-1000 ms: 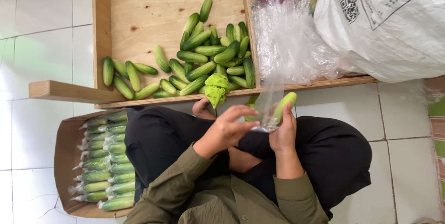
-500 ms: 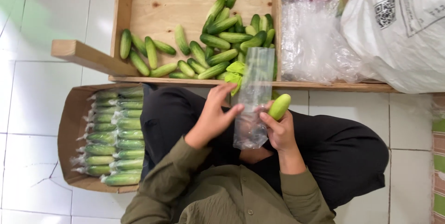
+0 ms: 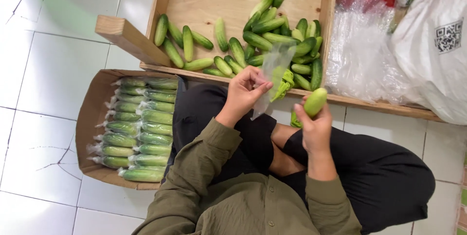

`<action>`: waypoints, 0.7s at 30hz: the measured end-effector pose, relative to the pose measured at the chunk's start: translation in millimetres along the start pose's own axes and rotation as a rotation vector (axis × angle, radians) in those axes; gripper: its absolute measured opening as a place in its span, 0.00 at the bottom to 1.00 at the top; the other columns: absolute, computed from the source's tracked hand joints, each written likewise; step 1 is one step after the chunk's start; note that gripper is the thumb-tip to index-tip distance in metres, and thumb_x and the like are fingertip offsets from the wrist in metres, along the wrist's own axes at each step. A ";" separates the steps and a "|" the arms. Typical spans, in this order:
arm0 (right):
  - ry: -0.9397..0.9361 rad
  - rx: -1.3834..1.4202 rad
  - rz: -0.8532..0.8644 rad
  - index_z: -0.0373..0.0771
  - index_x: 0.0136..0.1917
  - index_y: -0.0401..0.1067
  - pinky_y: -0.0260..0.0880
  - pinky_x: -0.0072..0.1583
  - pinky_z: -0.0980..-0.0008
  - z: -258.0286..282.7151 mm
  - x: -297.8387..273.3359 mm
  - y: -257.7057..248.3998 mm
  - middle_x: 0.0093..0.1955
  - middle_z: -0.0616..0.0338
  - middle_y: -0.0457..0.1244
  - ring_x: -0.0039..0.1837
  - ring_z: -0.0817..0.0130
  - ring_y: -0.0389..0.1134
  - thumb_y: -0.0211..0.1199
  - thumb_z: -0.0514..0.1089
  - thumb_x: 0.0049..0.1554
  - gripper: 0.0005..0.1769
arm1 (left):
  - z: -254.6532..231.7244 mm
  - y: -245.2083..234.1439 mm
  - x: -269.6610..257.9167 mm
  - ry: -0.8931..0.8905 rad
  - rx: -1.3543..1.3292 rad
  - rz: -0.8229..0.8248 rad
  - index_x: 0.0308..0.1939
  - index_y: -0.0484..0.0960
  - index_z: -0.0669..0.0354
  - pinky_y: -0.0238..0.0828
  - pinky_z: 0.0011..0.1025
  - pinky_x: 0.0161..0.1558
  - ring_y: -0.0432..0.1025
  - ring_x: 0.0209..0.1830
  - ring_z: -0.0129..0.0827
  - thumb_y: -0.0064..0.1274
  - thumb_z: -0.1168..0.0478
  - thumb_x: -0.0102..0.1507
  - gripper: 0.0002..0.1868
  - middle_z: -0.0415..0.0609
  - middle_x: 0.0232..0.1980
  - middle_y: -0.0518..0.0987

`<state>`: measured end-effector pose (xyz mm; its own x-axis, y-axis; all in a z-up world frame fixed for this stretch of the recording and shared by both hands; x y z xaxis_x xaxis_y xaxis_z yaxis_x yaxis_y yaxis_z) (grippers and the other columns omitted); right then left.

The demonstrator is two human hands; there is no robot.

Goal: Picking up cucumbers from a crate, placing them into individual plastic bags, and tying the bags before placing them in a box.

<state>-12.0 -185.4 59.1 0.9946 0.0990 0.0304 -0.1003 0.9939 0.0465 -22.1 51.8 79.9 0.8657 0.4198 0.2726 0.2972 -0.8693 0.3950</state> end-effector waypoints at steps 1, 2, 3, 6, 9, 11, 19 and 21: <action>-0.001 -0.003 0.008 0.36 0.59 0.68 0.67 0.42 0.82 15.5 1.8 1.0 0.49 0.61 0.65 0.46 0.80 0.64 0.68 0.34 0.59 0.16 | -2.7 0.1 0.1 0.004 -0.001 -0.008 0.32 0.80 0.69 0.72 0.22 0.42 0.73 0.39 0.26 0.71 0.71 0.56 0.12 0.52 0.39 0.75; -0.002 0.011 0.056 0.37 0.63 0.67 0.67 0.44 0.81 31.1 3.4 4.9 0.49 0.59 0.63 0.45 0.79 0.63 0.65 0.35 0.60 0.18 | -2.2 1.9 0.7 -0.033 -0.042 0.002 0.34 0.78 0.67 0.72 0.21 0.44 0.75 0.41 0.26 0.69 0.69 0.59 0.11 0.53 0.42 0.79; -0.002 0.024 0.104 0.38 0.68 0.66 0.67 0.45 0.79 46.8 5.1 8.2 0.49 0.57 0.62 0.44 0.77 0.61 0.61 0.36 0.61 0.21 | -1.5 4.3 1.3 -0.070 -0.083 0.013 0.36 0.77 0.65 0.71 0.20 0.45 0.77 0.44 0.26 0.67 0.67 0.61 0.11 0.55 0.45 0.83; -0.090 -0.037 0.110 0.37 0.70 0.64 0.67 0.45 0.78 57.3 10.6 -3.0 0.48 0.56 0.60 0.46 0.75 0.60 0.58 0.35 0.64 0.21 | 4.8 4.0 -2.8 -0.149 -0.139 0.054 0.40 0.71 0.61 0.71 0.23 0.49 0.75 0.50 0.23 0.59 0.64 0.68 0.10 0.58 0.50 0.84; -0.271 -0.236 0.113 0.27 0.70 0.63 0.67 0.46 0.75 129.0 7.9 13.2 0.56 0.49 0.57 0.49 0.70 0.58 0.59 0.36 0.65 0.21 | 10.9 -8.2 -3.9 -0.138 -0.106 0.033 0.43 0.72 0.60 0.72 0.22 0.48 0.75 0.44 0.21 0.59 0.65 0.68 0.10 0.51 0.43 0.85; -0.279 -0.244 0.073 0.27 0.70 0.63 0.66 0.45 0.76 150.9 5.5 18.2 0.55 0.51 0.58 0.45 0.71 0.59 0.62 0.39 0.65 0.24 | -8.3 0.2 -1.1 -0.120 -0.003 0.035 0.41 0.71 0.57 0.66 0.19 0.41 0.68 0.38 0.19 0.58 0.62 0.67 0.10 0.43 0.38 0.74; -0.466 -0.335 -0.002 0.23 0.61 0.63 0.68 0.44 0.68 208.6 -3.2 30.0 0.58 0.37 0.58 0.46 0.59 0.61 0.67 0.41 0.63 0.22 | -22.1 5.1 -2.4 0.003 0.182 0.071 0.39 0.82 0.58 0.67 0.22 0.38 0.71 0.36 0.23 0.59 0.62 0.67 0.04 0.43 0.36 0.78; -0.506 -0.432 0.004 0.21 0.63 0.66 0.69 0.59 0.65 215.4 -3.0 34.6 0.60 0.38 0.59 0.62 0.52 0.64 0.67 0.39 0.66 0.20 | -15.1 4.3 -3.2 0.028 0.164 0.059 0.40 0.82 0.62 0.76 0.25 0.49 0.76 0.43 0.26 0.60 0.65 0.65 0.04 0.46 0.41 0.82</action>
<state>-24.0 -161.9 275.7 0.8488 0.1722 0.4998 0.0197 0.9345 -0.3554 -29.6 50.6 94.0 0.8728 0.3716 0.3166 0.3094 -0.9227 0.2299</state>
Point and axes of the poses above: each hand's wrist, its own x-axis towards the middle knuckle, its own y-axis out of the palm, z = x × y, the point moved 7 cm from there along x, towards the middle knuckle
